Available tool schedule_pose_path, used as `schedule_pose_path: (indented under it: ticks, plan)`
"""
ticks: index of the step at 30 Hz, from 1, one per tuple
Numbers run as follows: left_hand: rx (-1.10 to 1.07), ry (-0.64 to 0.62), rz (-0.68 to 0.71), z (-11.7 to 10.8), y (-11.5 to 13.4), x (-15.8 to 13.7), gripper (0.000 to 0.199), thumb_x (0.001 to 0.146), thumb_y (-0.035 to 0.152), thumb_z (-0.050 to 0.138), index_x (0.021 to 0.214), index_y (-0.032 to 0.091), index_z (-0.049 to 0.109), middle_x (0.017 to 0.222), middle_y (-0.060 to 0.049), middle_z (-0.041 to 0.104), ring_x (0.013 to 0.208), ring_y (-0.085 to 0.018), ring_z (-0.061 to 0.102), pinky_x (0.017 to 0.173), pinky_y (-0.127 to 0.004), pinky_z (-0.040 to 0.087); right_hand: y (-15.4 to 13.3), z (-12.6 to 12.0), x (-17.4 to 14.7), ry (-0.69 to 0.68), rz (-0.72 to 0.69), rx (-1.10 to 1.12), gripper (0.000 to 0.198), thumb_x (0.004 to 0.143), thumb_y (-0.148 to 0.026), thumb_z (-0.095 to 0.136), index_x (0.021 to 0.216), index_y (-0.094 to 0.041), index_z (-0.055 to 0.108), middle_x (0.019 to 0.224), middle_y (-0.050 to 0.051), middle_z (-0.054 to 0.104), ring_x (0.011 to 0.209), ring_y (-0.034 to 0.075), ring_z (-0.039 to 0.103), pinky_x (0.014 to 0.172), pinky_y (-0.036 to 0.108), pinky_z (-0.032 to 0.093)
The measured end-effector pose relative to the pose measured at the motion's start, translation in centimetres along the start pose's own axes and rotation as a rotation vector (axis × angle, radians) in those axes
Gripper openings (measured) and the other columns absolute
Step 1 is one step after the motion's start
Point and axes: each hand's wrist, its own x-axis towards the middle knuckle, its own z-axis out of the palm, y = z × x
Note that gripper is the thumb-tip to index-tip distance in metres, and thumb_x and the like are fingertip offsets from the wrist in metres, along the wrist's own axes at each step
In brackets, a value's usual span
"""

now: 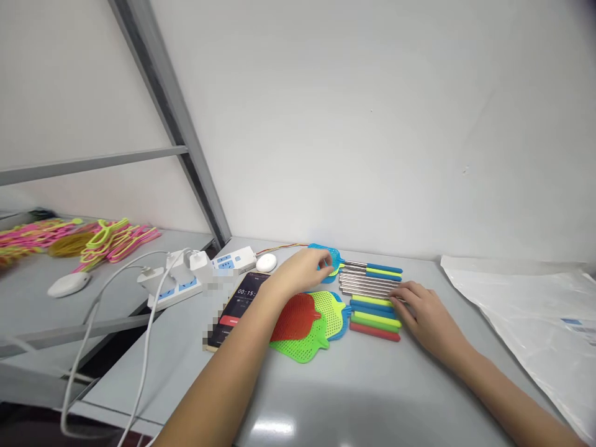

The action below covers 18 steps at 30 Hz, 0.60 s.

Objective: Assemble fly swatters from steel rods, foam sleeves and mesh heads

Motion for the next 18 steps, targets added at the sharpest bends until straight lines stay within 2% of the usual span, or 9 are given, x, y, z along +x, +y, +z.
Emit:
schedule_pose_path:
  ticks: [3,7,12,15,18]
  plan:
    - [0.022,-0.036,0.014,1.2,0.3,-0.6,0.022,0.088,0.035,0.051,0.084,0.02,0.067,0.085,-0.004,0.069,0.076,-0.02,0.061,0.066,-0.028,0.042,0.7,0.1,-0.5,0.023,0.025,0.001,0.024,0.098,-0.035,0.037,0.1,-0.025,0.059,0.105,0.008,0.061,0.095,0.024,0.059,0.082,0.041,0.044]
    - [0.042,-0.073,0.042,1.9,1.3,-3.2,0.025,0.091,0.034,0.047,0.082,0.021,0.066,0.087,-0.004,0.069,0.081,-0.021,0.061,0.066,-0.029,0.04,1.1,-0.3,-1.0,-0.02,0.047,0.031,0.023,0.097,-0.036,0.039,0.098,-0.026,0.06,0.102,0.008,0.06,0.092,0.024,0.058,0.08,0.041,0.045]
    - [0.069,-0.103,-0.034,1.0,0.6,-5.3,0.024,0.088,0.042,0.052,0.091,0.024,0.067,0.094,-0.004,0.067,0.088,-0.023,0.06,0.074,-0.031,0.043,0.8,-0.7,-1.2,-0.051,0.042,0.087,0.023,0.096,-0.038,0.04,0.098,-0.027,0.06,0.103,0.008,0.059,0.092,0.025,0.058,0.078,0.041,0.047]
    - [0.073,-0.149,-0.083,0.5,-0.4,-5.6,0.025,0.085,0.045,0.055,0.09,0.024,0.069,0.095,-0.005,0.066,0.086,-0.022,0.06,0.076,-0.031,0.044,0.8,-0.7,-1.1,-0.02,0.058,0.07,0.025,0.097,-0.037,0.037,0.097,-0.027,0.06,0.1,0.009,0.059,0.089,0.025,0.058,0.077,0.042,0.047]
    - [0.066,-0.155,-0.083,0.4,-1.0,-5.7,0.022,0.083,0.043,0.058,0.092,0.026,0.069,0.098,-0.004,0.065,0.093,-0.023,0.059,0.081,-0.032,0.044,1.4,-0.5,-1.0,0.008,0.103,0.038,0.025,0.097,-0.037,0.036,0.096,-0.026,0.059,0.097,0.009,0.059,0.086,0.025,0.058,0.075,0.041,0.046]
